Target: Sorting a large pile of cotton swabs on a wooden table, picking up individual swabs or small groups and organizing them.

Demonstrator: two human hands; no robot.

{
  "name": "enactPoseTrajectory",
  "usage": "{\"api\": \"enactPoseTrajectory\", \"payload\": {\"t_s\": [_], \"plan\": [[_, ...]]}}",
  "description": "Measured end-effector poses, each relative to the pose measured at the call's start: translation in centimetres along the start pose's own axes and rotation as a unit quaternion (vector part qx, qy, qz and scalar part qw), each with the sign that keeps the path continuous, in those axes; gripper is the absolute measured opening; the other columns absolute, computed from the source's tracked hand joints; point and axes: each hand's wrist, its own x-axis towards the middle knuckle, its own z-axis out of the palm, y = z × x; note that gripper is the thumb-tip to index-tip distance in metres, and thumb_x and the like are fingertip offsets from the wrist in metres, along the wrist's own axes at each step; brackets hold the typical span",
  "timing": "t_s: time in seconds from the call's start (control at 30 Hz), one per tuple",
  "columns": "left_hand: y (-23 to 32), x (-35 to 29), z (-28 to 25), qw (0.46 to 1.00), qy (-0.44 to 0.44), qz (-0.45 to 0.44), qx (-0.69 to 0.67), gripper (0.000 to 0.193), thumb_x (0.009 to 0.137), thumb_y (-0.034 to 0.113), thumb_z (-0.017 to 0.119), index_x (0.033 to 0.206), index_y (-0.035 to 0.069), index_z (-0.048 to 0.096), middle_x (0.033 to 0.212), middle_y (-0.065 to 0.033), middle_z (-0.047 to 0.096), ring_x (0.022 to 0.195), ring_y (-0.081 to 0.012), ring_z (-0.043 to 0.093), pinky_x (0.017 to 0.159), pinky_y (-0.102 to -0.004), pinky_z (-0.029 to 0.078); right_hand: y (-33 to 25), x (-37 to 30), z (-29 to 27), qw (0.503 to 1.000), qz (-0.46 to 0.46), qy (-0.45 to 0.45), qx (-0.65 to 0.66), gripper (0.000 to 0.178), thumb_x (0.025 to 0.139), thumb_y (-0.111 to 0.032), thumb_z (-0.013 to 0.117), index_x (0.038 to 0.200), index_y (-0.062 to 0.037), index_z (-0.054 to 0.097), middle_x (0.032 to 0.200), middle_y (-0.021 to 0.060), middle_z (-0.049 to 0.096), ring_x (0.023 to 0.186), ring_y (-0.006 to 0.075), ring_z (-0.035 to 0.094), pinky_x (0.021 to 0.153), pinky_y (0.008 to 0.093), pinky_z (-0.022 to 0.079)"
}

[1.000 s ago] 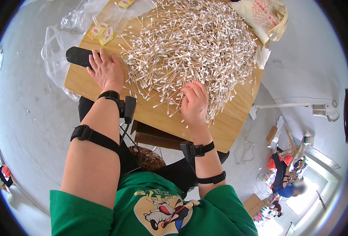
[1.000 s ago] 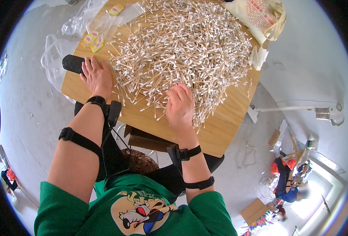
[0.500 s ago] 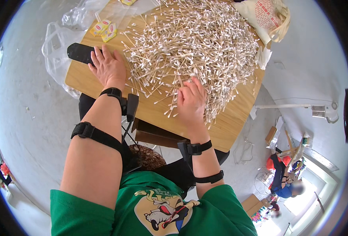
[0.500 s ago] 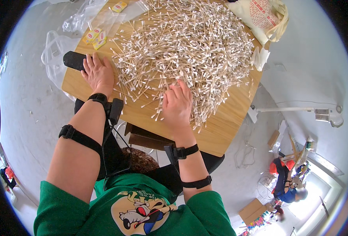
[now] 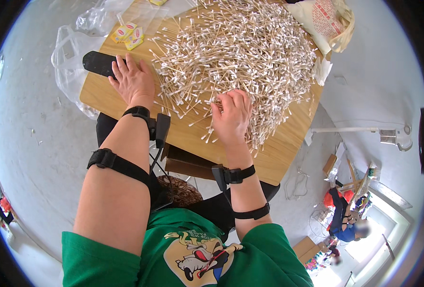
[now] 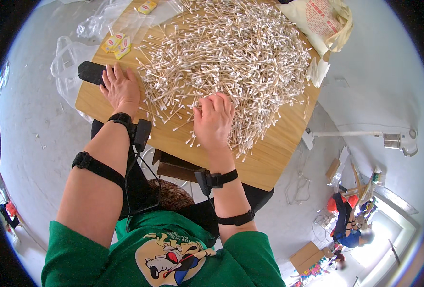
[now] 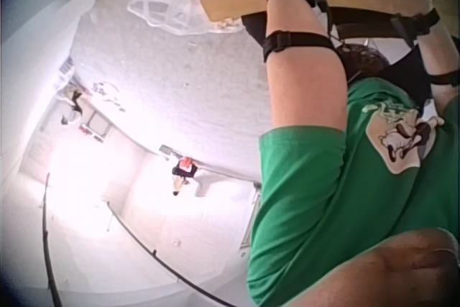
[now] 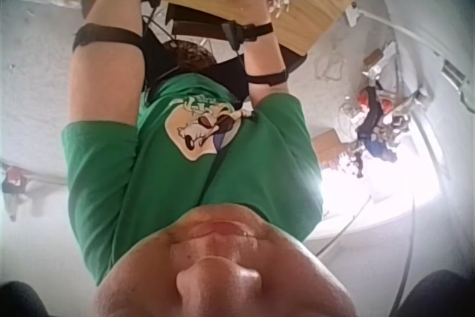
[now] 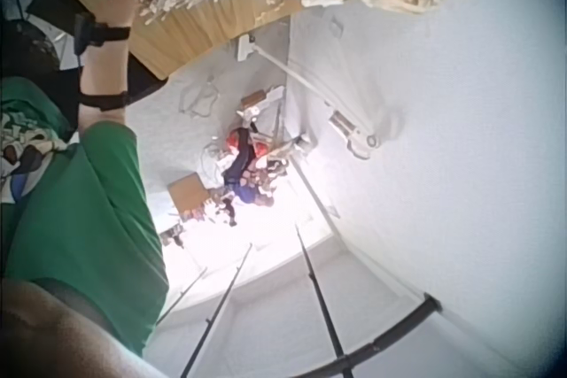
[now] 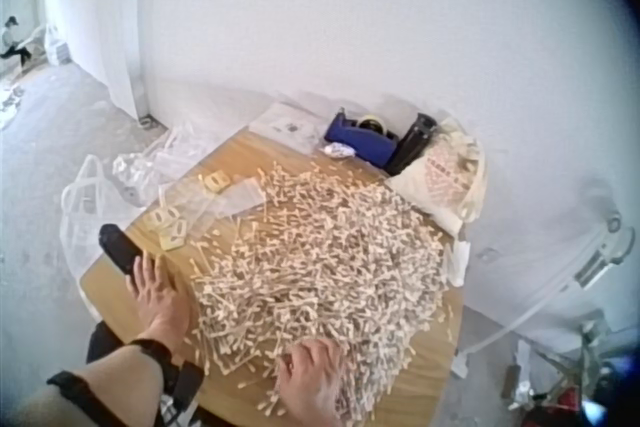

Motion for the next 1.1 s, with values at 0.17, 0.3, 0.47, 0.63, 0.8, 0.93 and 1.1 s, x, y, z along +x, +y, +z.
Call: {"api": "enactPoseTrajectory", "payload": {"t_s": [0.17, 0.3, 0.47, 0.63, 0.8, 0.93, 1.1], "plan": [[0.3, -0.2, -0.2, 1.000, 0.003, 0.006, -0.005, 0.052, 0.096, 0.041, 0.035, 0.140, 0.014, 0.039, 0.151, -0.0084, 0.028, 0.142, -0.0242, 0.019, 0.114, -0.0472, 0.010, 0.4, 0.5, 0.9, 0.998, 0.014, 0.019, -0.055, 0.011, 0.071, -0.008, 0.070, 0.077, -0.0099, 0.060, 0.092, 0.0044, 0.055, 0.101, 0.0254, 0.051, 0.090, 0.0417, 0.037], [0.0, 0.0, -0.2, 1.000, 0.006, 0.006, -0.001, 0.052, 0.096, 0.042, 0.036, 0.140, 0.014, 0.039, 0.151, -0.0088, 0.028, 0.142, -0.0245, 0.019, 0.114, -0.0474, 0.009, -0.3, 0.9, 0.4, 0.999, 0.033, 0.023, -0.026, 0.010, 0.072, -0.009, 0.069, 0.075, -0.0097, 0.059, 0.092, 0.0049, 0.055, 0.101, 0.0261, 0.051, 0.091, 0.0414, 0.037], [0.2, 0.0, -0.1, 1.000, 0.006, 0.007, -0.003, 0.052, 0.095, 0.041, 0.036, 0.139, 0.014, 0.039, 0.151, -0.0088, 0.028, 0.142, -0.0246, 0.019, 0.114, -0.0478, 0.009, -1.3, 0.7, 0.7, 0.998, 0.026, -0.031, -0.052, 0.015, 0.071, -0.013, 0.070, 0.076, -0.0070, 0.058, 0.094, 0.0085, 0.055, 0.105, 0.0282, 0.049, 0.091, 0.0427, 0.038], [0.3, -0.1, -0.3, 1.000, 0.003, 0.004, -0.010, 0.051, 0.095, 0.041, 0.037, 0.139, 0.014, 0.039, 0.151, -0.0088, 0.028, 0.142, -0.0249, 0.019, 0.114, -0.0480, 0.009, -0.6, 0.7, 1.8, 0.995, 0.034, 0.005, -0.091, 0.016, 0.072, -0.014, 0.069, 0.078, -0.0058, 0.057, 0.096, 0.0095, 0.054, 0.107, 0.0295, 0.048, 0.092, 0.0438, 0.037], [0.2, -0.1, -0.3, 1.000, 0.006, 0.006, -0.006, 0.051, 0.096, 0.040, 0.036, 0.139, 0.014, 0.039, 0.151, -0.0092, 0.028, 0.142, -0.0252, 0.020, 0.114, -0.0479, 0.009, -1.0, 1.1, 1.4, 0.995, 0.042, 0.008, -0.090, 0.013, 0.074, -0.012, 0.067, 0.080, -0.0061, 0.057, 0.096, 0.0095, 0.054, 0.106, 0.0301, 0.049, 0.092, 0.0435, 0.038], [0.3, -0.1, -0.4, 1.000, 0.009, 0.007, -0.007, 0.051, 0.096, 0.040, 0.036, 0.139, 0.014, 0.040, 0.151, -0.0091, 0.028, 0.142, -0.0253, 0.020, 0.114, -0.0478, 0.009, -0.6, 1.2, 2.0, 0.994, 0.045, 0.014, -0.095, 0.011, 0.075, -0.011, 0.066, 0.080, -0.0070, 0.058, 0.095, 0.0094, 0.054, 0.105, 0.0302, 0.049, 0.091, 0.0436, 0.038], [0.4, -0.1, -0.5, 1.000, -0.004, 0.001, -0.010, 0.051, 0.095, 0.040, 0.037, 0.139, 0.014, 0.039, 0.151, -0.0089, 0.028, 0.142, -0.0246, 0.019, 0.115, -0.0472, 0.009, 0.1, 1.4, 0.9, 0.994, 0.063, 0.039, -0.085, 0.010, 0.075, -0.010, 0.065, 0.080, -0.0073, 0.058, 0.094, 0.0096, 0.054, 0.101, 0.0307, 0.051, 0.088, 0.0441, 0.039]]}}
